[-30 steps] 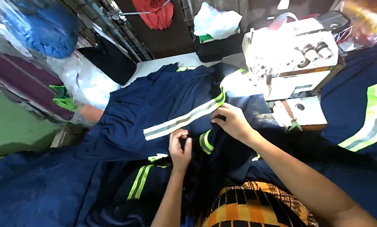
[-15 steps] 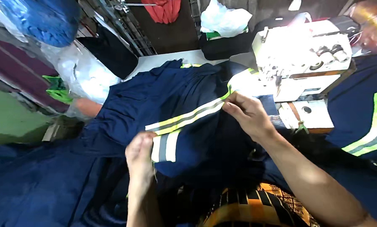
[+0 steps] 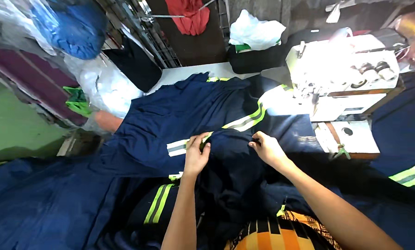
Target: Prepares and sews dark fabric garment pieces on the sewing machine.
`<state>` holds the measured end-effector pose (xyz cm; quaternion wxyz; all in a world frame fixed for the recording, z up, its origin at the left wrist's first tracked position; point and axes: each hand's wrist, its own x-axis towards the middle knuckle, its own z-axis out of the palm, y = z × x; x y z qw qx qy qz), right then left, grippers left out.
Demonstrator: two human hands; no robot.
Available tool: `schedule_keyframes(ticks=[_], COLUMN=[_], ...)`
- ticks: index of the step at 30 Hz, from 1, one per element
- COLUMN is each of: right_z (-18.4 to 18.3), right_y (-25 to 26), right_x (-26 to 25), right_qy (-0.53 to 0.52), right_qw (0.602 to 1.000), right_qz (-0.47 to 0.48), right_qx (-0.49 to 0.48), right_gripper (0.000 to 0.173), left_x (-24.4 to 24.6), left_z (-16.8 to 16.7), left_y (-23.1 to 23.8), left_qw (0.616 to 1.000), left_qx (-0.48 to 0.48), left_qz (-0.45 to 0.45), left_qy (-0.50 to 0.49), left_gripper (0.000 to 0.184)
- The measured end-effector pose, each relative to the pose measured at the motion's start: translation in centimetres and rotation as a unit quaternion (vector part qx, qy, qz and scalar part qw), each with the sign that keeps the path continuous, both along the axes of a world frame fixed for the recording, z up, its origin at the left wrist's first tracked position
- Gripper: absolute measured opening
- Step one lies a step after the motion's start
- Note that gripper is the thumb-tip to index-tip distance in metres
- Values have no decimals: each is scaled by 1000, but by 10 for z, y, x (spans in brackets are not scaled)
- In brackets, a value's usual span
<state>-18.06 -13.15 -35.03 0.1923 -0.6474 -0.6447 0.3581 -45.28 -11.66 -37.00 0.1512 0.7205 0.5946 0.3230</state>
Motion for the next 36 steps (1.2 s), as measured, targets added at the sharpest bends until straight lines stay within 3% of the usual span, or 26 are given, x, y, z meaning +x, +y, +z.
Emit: schedule_keyframes(ticks=[4, 6, 8, 10, 12, 14, 15, 17, 19, 22, 25, 32, 36], right_z=[-1, -2, -2, -5, -4, 4, 8, 10, 0, -17, -26, -40, -40], right_y=[1, -1, -9, -23, -35, -48, -55, -69, -74, -71, -59, -49, -74], right_x=[1, 2, 7, 15, 27, 42, 52, 72, 90, 109, 118, 130, 120], right_qy=[-4, 3, 41, 121, 248, 406, 450, 439, 350, 161, 63, 171, 305], right_qw=[1000, 1000, 998, 984, 951, 895, 874, 872, 890, 904, 899, 929, 910], right_qz=[6, 16, 23, 16, 2, 7, 9, -37, -134, -255, -276, -232, -229], right_qx=[1, 3, 38, 127, 186, 182, 184, 213, 261, 302, 333, 233, 161], right_gripper=[40, 40, 38, 33, 23, 9, 12, 18, 12, 15, 17, 22, 25], left_x=[23, 35, 45, 57, 75, 95, 107, 137, 177, 227, 246, 246, 241], left_z=[16, 24, 30, 35, 55, 81, 94, 113, 115, 94, 74, 76, 77], left_y=[12, 21, 25, 21, 11, 6, 7, 19, 37, 63, 82, 89, 79], left_qw=[994, 993, 993, 978, 958, 950, 949, 944, 943, 950, 953, 968, 970], left_qx=[-94, -112, -98, -35, 41, 117, 141, 158, 152, 152, 160, 94, 57], left_qz=[-1, -11, -13, -16, -51, -131, -174, -249, -277, -270, -259, -233, -236], left_qy=[62, 31, -61, -203, -279, -257, -219, -146, -102, -48, -3, 11, 6], left_gripper=[51, 40, 27, 21, 18, 18, 19, 21, 16, 12, 17, 22, 16])
